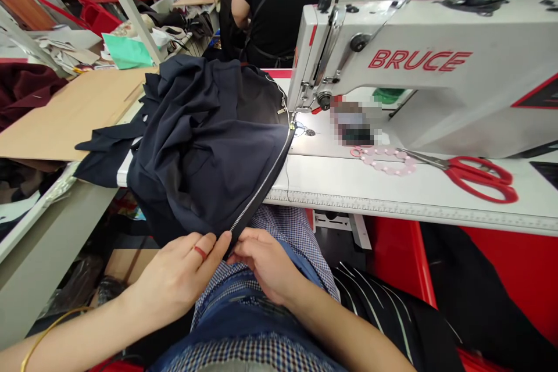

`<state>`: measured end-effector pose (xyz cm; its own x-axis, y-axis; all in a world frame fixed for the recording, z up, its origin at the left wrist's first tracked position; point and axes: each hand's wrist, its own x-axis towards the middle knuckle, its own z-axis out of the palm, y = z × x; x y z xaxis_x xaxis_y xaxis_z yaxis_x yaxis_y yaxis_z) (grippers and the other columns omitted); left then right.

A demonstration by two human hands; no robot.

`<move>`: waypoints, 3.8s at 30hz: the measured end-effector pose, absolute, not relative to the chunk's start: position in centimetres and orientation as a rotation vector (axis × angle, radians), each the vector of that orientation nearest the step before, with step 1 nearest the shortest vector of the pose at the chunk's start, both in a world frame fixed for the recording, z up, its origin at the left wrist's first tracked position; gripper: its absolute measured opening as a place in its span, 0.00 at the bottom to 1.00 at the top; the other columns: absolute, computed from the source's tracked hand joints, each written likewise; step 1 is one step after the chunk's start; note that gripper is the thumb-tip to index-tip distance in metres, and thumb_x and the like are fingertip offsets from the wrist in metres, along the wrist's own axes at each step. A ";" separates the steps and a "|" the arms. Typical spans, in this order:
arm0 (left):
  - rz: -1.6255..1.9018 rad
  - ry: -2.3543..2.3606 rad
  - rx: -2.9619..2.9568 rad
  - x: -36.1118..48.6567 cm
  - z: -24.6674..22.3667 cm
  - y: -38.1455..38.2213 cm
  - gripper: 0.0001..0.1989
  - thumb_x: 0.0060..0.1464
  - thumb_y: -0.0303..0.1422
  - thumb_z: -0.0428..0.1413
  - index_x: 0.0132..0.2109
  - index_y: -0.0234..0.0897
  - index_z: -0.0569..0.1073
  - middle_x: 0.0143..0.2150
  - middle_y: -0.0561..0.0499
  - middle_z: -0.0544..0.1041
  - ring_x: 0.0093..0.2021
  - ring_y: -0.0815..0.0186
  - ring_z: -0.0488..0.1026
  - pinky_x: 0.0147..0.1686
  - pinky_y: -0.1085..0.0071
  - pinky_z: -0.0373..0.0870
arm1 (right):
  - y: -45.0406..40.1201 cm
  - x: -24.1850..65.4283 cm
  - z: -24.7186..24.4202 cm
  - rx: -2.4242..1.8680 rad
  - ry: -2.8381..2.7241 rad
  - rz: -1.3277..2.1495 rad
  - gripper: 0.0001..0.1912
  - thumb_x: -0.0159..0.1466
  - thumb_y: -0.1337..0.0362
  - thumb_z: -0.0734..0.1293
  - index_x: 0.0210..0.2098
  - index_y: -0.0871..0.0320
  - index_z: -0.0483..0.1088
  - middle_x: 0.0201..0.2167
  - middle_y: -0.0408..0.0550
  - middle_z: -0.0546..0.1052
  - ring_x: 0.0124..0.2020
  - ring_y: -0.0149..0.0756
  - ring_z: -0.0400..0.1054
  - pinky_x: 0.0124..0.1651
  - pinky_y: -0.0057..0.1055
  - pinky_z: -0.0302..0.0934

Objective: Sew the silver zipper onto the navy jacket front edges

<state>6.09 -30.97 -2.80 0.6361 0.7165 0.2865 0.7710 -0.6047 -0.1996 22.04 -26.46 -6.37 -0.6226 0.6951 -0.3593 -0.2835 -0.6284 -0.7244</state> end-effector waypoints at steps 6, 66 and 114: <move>-0.372 -1.162 -2.454 7.3 -3.5 -29.8 0.08 0.58 0.27 0.47 0.42 0.32 0.68 0.30 0.49 0.72 0.28 0.66 0.69 0.26 0.70 0.68 | -26.6 21.7 -6.8 -0.647 -0.841 2.308 0.15 0.41 0.73 0.56 0.24 0.60 0.70 0.20 0.40 0.71 0.24 0.26 0.63 0.33 0.23 0.58; 0.154 -1.401 -2.816 9.4 -8.5 -5.8 0.32 0.58 0.49 0.38 0.64 0.36 0.47 0.66 0.42 0.46 0.64 0.48 0.41 0.54 0.36 0.43 | -24.3 29.7 -10.5 -0.706 -2.107 0.368 0.05 0.60 0.67 0.61 0.33 0.59 0.69 0.29 0.38 0.77 0.33 0.25 0.70 0.30 0.25 0.60; 0.232 -1.588 -2.711 11.2 -8.3 -9.0 0.35 0.58 0.49 0.37 0.64 0.28 0.46 0.67 0.40 0.43 0.65 0.48 0.40 0.53 0.35 0.47 | -22.4 31.0 -9.2 -0.702 -2.173 0.203 0.07 0.60 0.73 0.61 0.31 0.59 0.71 0.33 0.38 0.78 0.35 0.27 0.70 0.34 0.26 0.63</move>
<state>11.16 -9.04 -8.29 0.4809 0.8668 -0.1314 0.8682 -0.4918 -0.0666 31.00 -22.40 -9.23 -0.5054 0.5485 0.6661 0.4155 0.8313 -0.3693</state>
